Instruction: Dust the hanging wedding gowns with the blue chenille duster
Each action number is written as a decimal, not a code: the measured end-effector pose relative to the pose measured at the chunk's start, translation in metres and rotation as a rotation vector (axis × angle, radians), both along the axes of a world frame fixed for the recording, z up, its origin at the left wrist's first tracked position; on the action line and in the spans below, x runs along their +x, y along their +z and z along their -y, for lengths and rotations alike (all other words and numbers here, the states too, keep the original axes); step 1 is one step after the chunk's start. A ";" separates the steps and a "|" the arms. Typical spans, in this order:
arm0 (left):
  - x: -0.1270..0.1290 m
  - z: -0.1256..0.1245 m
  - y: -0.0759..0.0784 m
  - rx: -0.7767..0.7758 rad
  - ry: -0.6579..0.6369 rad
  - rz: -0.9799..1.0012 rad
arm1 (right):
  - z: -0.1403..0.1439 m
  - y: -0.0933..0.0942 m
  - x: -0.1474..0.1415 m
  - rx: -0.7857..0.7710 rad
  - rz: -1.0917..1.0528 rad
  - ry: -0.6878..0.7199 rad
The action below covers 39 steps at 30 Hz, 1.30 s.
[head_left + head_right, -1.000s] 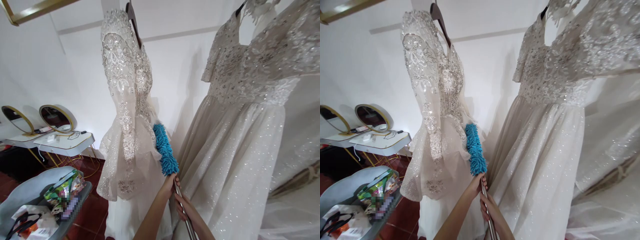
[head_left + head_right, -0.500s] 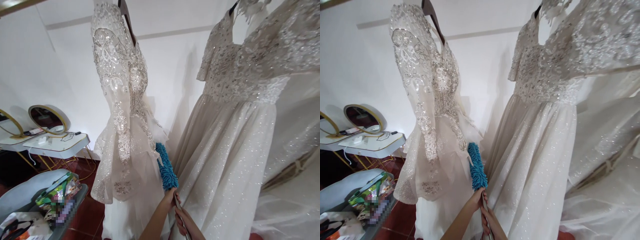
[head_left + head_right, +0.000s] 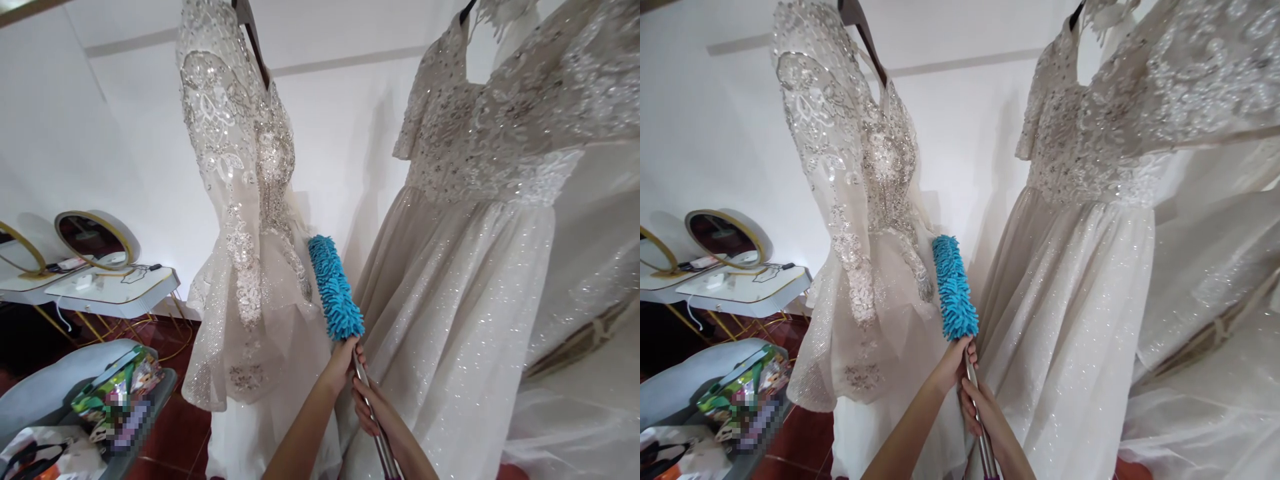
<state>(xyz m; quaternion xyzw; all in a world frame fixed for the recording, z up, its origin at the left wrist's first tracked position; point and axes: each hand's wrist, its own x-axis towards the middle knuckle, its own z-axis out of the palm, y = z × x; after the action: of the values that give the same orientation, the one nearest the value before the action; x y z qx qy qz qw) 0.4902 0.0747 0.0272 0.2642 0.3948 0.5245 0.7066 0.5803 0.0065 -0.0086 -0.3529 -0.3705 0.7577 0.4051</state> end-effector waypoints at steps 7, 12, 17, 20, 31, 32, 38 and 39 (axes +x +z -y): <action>-0.008 -0.007 0.035 0.099 -0.037 -0.040 | -0.010 0.027 -0.008 0.068 -0.011 -0.018; -0.020 -0.008 0.019 0.011 -0.018 -0.034 | -0.016 0.010 -0.016 0.048 0.007 0.024; -0.024 -0.005 -0.014 -0.102 0.003 -0.019 | -0.008 -0.018 -0.021 -0.009 0.055 0.026; -0.021 -0.003 -0.035 -0.160 0.014 -0.013 | -0.001 -0.032 -0.018 -0.041 0.075 0.004; -0.009 0.012 -0.102 -0.274 0.065 0.019 | 0.017 -0.080 -0.009 -0.133 0.110 -0.003; -0.009 0.013 -0.107 -0.291 0.065 0.011 | 0.019 -0.084 -0.008 -0.144 0.113 -0.008; -0.003 0.022 -0.134 -0.397 0.073 -0.023 | 0.029 -0.106 -0.004 -0.189 0.152 0.002; -0.001 0.024 -0.137 -0.421 0.071 -0.035 | 0.030 -0.109 -0.004 -0.194 0.159 0.009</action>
<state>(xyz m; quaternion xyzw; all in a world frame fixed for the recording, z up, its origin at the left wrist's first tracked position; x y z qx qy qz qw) 0.4888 0.0503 -0.1102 0.1056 0.5170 0.4501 0.7204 0.5767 -0.0240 -0.1176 -0.4476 -0.3280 0.7614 0.3351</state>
